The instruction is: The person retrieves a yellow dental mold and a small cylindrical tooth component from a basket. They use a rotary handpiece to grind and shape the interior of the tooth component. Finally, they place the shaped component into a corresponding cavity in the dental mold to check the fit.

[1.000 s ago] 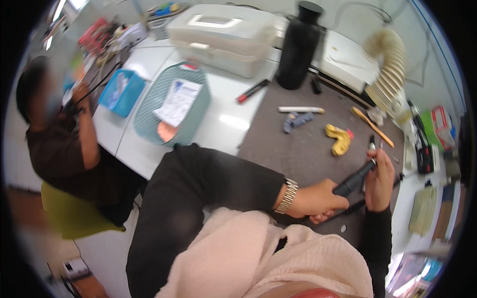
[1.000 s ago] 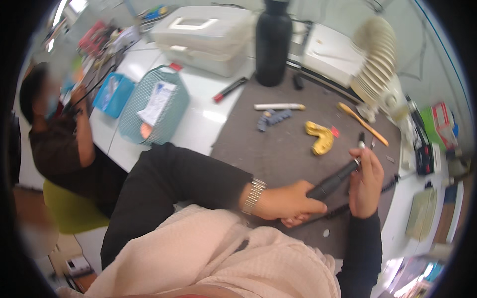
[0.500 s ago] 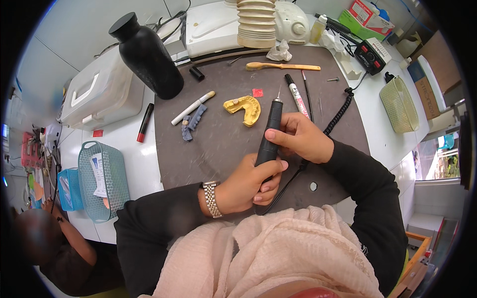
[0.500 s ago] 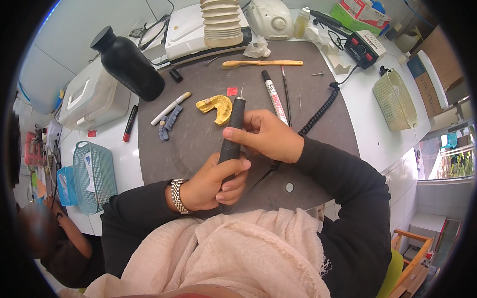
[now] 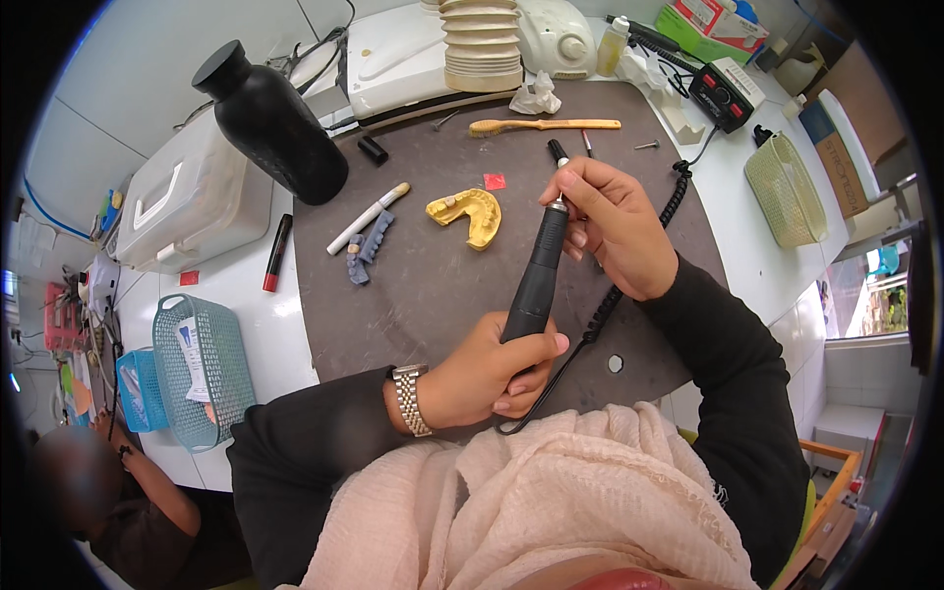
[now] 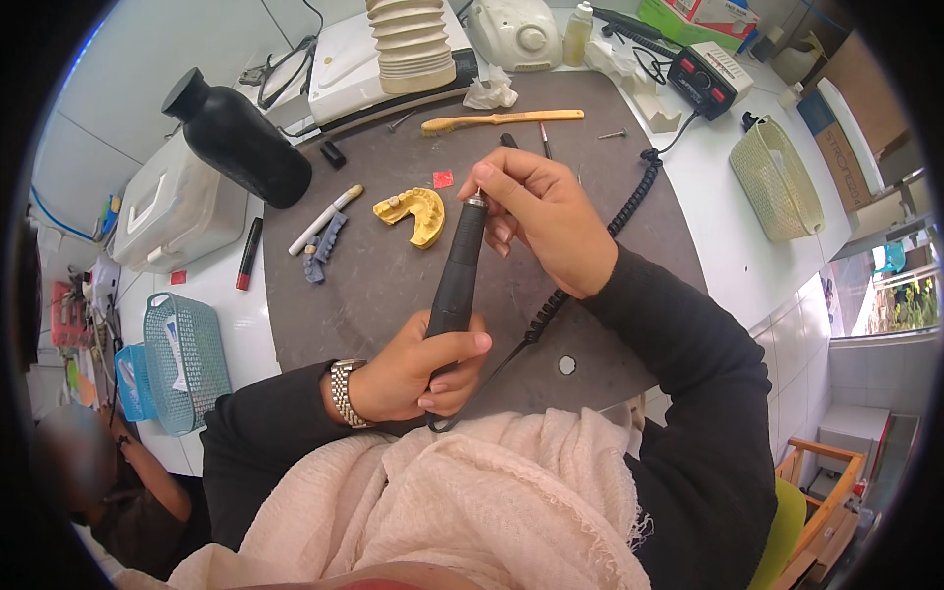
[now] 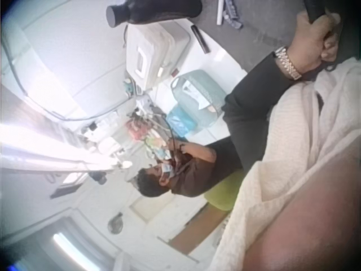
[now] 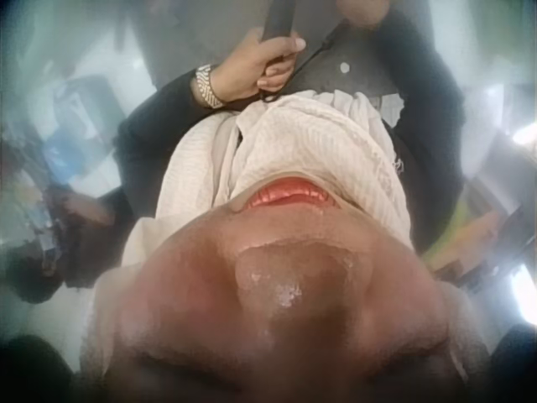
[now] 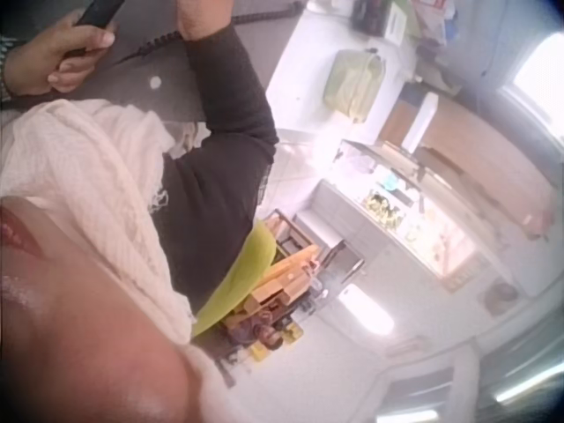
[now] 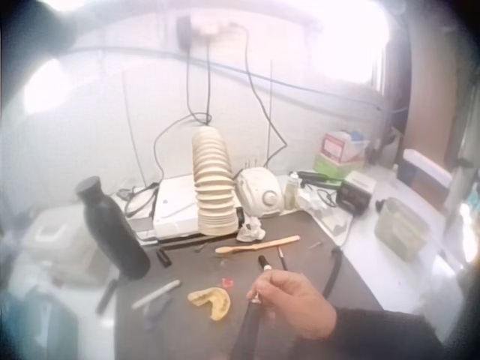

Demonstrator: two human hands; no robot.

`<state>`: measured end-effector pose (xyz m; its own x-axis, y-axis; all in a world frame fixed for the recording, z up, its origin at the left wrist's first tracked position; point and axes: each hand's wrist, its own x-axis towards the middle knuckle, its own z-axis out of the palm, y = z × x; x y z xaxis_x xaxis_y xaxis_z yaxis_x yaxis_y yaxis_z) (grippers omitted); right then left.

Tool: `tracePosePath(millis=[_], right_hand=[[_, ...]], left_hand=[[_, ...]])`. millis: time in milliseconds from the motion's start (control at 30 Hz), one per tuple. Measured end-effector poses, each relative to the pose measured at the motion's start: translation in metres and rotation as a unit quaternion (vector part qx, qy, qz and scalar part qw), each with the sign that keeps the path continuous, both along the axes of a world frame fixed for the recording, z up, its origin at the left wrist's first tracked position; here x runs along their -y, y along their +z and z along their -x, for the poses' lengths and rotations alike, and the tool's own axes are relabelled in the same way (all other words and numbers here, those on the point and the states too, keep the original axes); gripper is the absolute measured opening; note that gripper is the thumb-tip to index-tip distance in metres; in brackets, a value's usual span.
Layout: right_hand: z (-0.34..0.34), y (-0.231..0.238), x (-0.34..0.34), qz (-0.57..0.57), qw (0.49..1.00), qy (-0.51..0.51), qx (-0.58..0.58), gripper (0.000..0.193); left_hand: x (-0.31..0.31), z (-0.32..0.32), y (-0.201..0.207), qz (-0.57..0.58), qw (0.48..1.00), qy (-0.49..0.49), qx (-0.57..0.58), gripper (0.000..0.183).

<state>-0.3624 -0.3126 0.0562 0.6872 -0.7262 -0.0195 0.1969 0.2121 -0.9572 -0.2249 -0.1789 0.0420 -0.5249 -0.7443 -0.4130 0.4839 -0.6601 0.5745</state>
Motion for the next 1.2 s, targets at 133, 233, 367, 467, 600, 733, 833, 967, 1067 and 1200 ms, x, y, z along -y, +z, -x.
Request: tracePosePath(millis=[133,233,367,467,600,733,833,967,1067,1200], right_hand=[[0.002,-0.003,-0.001,0.026,1.000,-0.002,-0.003,0.024],[-0.001,-0.003,-0.003,-0.006,1.000,-0.011,-0.002,0.025],[0.000,-0.005,-0.004,-0.155,0.986,0.057,0.020,0.031],[-0.004,0.006,-0.022,-0.014,0.967,0.133,-0.217,0.036],[-0.001,-0.006,-0.018,-0.021,0.957,0.196,-0.211,0.026],[0.006,-0.010,-0.009,0.047,0.959,0.277,-0.040,0.029],[0.027,0.023,0.037,0.243,0.942,0.202,-0.112,0.030],[0.098,0.004,0.170,0.528,0.695,-0.391,-0.292,0.030],[0.180,-0.014,0.259,0.658,0.364,-0.469,-0.464,0.047],[0.162,-0.012,0.266,0.525,0.498,-0.436,-0.535,0.048]], left_hand=[[0.000,0.001,0.000,-0.006,1.000,-0.003,-0.004,0.013],[0.001,0.000,0.000,-0.006,1.000,0.001,-0.005,0.014],[0.002,-0.003,-0.003,-0.024,0.999,0.017,-0.019,0.017],[0.003,-0.005,-0.007,-0.033,0.999,0.019,-0.031,0.025],[0.003,-0.003,-0.004,-0.041,0.997,0.009,-0.066,0.025],[0.003,-0.006,0.002,0.004,0.986,-0.067,-0.153,0.018],[0.000,-0.008,-0.003,0.088,0.989,-0.055,-0.103,0.024],[0.009,-0.003,-0.011,0.141,0.983,0.020,-0.115,0.027],[0.017,0.005,-0.014,0.153,0.972,0.060,-0.168,0.030],[0.015,-0.001,-0.015,0.178,0.973,0.079,-0.120,0.035]])
